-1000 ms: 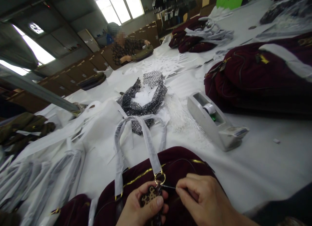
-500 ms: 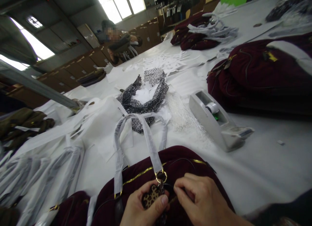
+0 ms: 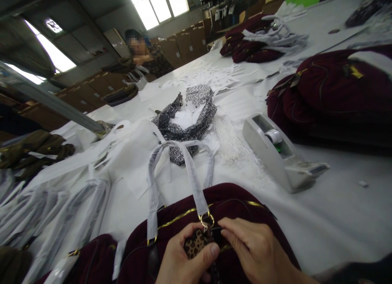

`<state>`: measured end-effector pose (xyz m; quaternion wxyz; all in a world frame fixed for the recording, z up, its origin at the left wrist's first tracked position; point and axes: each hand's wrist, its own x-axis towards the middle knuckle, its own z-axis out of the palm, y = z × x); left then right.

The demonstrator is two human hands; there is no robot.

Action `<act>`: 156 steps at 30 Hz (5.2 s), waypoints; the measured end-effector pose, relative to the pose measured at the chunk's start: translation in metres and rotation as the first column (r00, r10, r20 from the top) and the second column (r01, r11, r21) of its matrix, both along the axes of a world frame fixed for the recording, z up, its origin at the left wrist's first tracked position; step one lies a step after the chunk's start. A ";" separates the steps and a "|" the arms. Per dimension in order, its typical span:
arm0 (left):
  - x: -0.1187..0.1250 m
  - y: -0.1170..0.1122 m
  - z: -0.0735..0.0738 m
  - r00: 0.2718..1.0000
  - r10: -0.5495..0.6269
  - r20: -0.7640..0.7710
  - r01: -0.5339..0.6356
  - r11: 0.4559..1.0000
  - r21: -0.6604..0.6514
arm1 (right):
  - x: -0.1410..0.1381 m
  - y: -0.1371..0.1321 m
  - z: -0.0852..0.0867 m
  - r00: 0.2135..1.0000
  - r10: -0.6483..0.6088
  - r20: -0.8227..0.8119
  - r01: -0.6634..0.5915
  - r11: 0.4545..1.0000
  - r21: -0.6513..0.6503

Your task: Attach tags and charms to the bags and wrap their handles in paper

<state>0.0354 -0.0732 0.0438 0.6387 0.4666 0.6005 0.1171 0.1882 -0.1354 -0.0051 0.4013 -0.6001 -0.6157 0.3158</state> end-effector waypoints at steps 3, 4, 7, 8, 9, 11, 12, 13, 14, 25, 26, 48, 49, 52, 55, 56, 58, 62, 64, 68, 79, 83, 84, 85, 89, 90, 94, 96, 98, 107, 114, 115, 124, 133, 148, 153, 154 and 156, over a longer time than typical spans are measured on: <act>0.000 0.001 0.000 1.000 0.012 0.021 -0.012 1.000 -0.022 | 0.000 0.000 0.001 1.000 -0.003 -0.023 0.002 0.999 -0.050; -0.001 0.001 -0.001 0.999 0.014 0.029 -0.013 1.000 -0.024 | 0.000 0.001 0.002 1.000 -0.002 -0.027 0.000 0.997 -0.075; -0.003 0.001 -0.005 0.998 0.001 0.055 0.001 1.000 -0.030 | -0.001 0.002 0.002 1.000 -0.007 -0.020 0.004 0.991 -0.132; -0.004 0.001 -0.007 0.998 -0.005 0.066 0.008 0.999 -0.034 | -0.001 0.003 0.002 1.000 -0.011 -0.015 0.009 0.990 -0.143; -0.006 0.001 -0.009 0.997 -0.010 0.079 0.013 0.999 -0.042 | -0.001 0.004 0.002 1.000 -0.017 -0.009 0.016 0.988 -0.152; -0.008 0.001 -0.012 0.994 -0.013 0.109 0.020 0.998 -0.068 | -0.002 0.006 0.002 0.999 -0.033 0.008 0.034 0.985 -0.168; -0.008 0.001 -0.014 0.992 -0.011 0.125 0.021 0.997 -0.080 | -0.002 0.007 0.003 0.999 -0.040 0.018 0.043 0.983 -0.178; -0.009 0.002 -0.015 0.990 -0.010 0.139 0.023 0.996 -0.091 | -0.003 0.007 0.003 0.998 -0.048 0.027 0.052 0.981 -0.187; -0.009 0.002 -0.015 0.988 -0.009 0.152 0.025 0.995 -0.098 | -0.003 0.008 0.004 0.998 -0.054 0.033 0.059 0.979 -0.197; -0.009 0.000 -0.014 0.969 0.092 0.230 -0.060 0.988 -0.142 | -0.004 0.010 0.011 0.998 -0.053 -0.018 0.047 0.962 -0.268; -0.010 0.001 -0.015 0.962 0.112 0.248 -0.073 0.984 -0.162 | -0.004 0.010 0.011 0.998 -0.055 -0.020 0.048 0.962 -0.271; -0.003 0.004 0.007 0.946 0.280 0.165 -0.244 0.947 -0.209 | -0.001 0.017 0.019 0.997 -0.008 -0.075 -0.014 0.958 -0.287; -0.003 0.007 0.009 0.943 0.297 0.147 -0.258 0.937 -0.235 | -0.001 0.018 0.019 0.997 -0.004 -0.077 -0.018 0.959 -0.283; -0.005 0.017 0.012 0.960 0.251 0.122 -0.201 0.926 -0.319 | -0.002 0.019 0.017 0.997 0.002 -0.074 -0.022 0.964 -0.264; -0.009 0.025 0.010 0.965 0.215 0.151 -0.140 0.907 -0.397 | -0.002 0.021 0.015 0.998 0.010 -0.067 -0.027 0.966 -0.255; -0.011 0.027 0.010 0.965 0.214 0.150 -0.134 0.897 -0.421 | -0.002 0.021 0.015 0.998 0.012 -0.069 -0.029 0.967 -0.254; -0.014 0.031 0.009 0.966 0.211 0.149 -0.121 0.879 -0.461 | -0.001 0.022 0.016 0.997 0.018 -0.079 -0.038 0.967 -0.251; -0.017 0.035 0.008 0.961 0.189 0.204 -0.062 0.860 -0.506 | 0.004 0.021 0.020 0.991 0.075 -0.108 -0.099 0.967 -0.235; -0.017 0.035 0.008 0.965 0.170 0.201 -0.041 0.852 -0.523 | 0.007 0.020 0.021 0.988 0.110 -0.110 -0.133 0.964 -0.230; -0.017 0.036 0.002 0.969 0.138 0.205 -0.012 0.855 -0.519 | 0.010 0.017 0.020 0.983 0.117 -0.138 -0.144 0.968 -0.205; -0.016 0.041 -0.005 0.959 0.152 0.240 0.002 0.840 -0.542 | 0.004 0.025 0.019 0.937 -0.031 -0.347 -0.045 0.977 -0.208; -0.011 0.039 0.001 0.952 0.159 0.261 0.005 0.846 -0.532 | 0.003 0.027 0.017 0.925 -0.053 -0.377 -0.039 0.972 -0.231; -0.011 0.038 0.002 0.950 0.161 0.269 0.009 0.845 -0.534 | 0.003 0.027 0.017 0.924 -0.054 -0.379 -0.038 0.972 -0.232; -0.011 0.038 0.002 0.947 0.162 0.276 0.013 0.842 -0.539 | 0.003 0.027 0.017 0.923 -0.054 -0.381 -0.039 0.972 -0.232; -0.014 0.037 0.000 0.950 0.152 0.274 0.027 0.832 -0.554 | 0.003 0.028 0.015 0.923 -0.046 -0.382 -0.043 0.974 -0.221; -0.016 0.037 -0.002 0.953 0.143 0.267 0.029 0.834 -0.551 | 0.003 0.028 0.015 0.926 -0.040 -0.376 -0.043 0.977 -0.210; -0.023 0.039 -0.011 0.961 0.020 0.277 0.135 0.837 -0.530 | 0.006 0.027 0.016 0.944 -0.001 -0.329 -0.053 0.986 -0.156; -0.024 0.038 -0.015 0.955 -0.067 0.291 0.207 0.850 -0.485 | 0.008 0.027 0.017 0.952 -0.017 -0.305 -0.028 0.989 -0.145; -0.022 0.035 -0.013 0.956 -0.163 0.243 0.245 0.900 -0.361 | 0.011 0.028 0.020 0.959 -0.040 -0.281 -0.001 0.990 -0.141; 0.000 0.010 0.028 0.965 -0.246 -0.091 0.261 0.867 0.424 | 0.007 0.034 0.034 0.945 0.189 -0.268 -0.204 0.979 -0.028; 0.003 0.003 0.010 0.997 -0.081 -0.011 0.077 0.888 0.454 | 0.005 0.026 0.038 0.917 0.130 -0.376 -0.195 0.971 -0.141; 0.005 0.001 0.005 0.999 -0.053 -0.006 0.050 0.886 0.461 | 0.004 0.025 0.037 0.912 0.109 -0.395 -0.191 0.966 -0.175; 0.002 -0.005 -0.029 0.980 0.064 0.190 -0.103 0.974 0.204 | 0.009 0.026 0.024 0.707 0.048 -0.706 -0.247 0.952 -0.183; -0.003 -0.002 -0.030 0.967 0.072 0.245 -0.100 0.990 0.103 | 0.009 0.035 0.026 0.779 -0.007 -0.627 -0.207 0.941 -0.268; 0.001 -0.003 -0.034 0.969 0.113 0.218 -0.141 0.984 0.114 | 0.008 0.040 0.026 0.879 0.156 0.451 -0.055 0.972 -0.229; -0.001 -0.002 -0.035 0.947 0.168 0.273 -0.199 0.976 0.092 | 0.009 0.048 0.027 0.925 0.202 0.323 -0.144 0.970 -0.196; -0.002 0.000 -0.036 0.943 0.168 0.288 -0.198 0.977 0.081 | 0.009 0.049 0.026 0.937 0.201 0.285 -0.151 0.970 -0.189; -0.004 0.004 -0.038 0.940 0.155 0.303 -0.180 0.982 0.056 | 0.010 0.049 0.025 0.956 0.197 0.216 -0.160 0.971 -0.179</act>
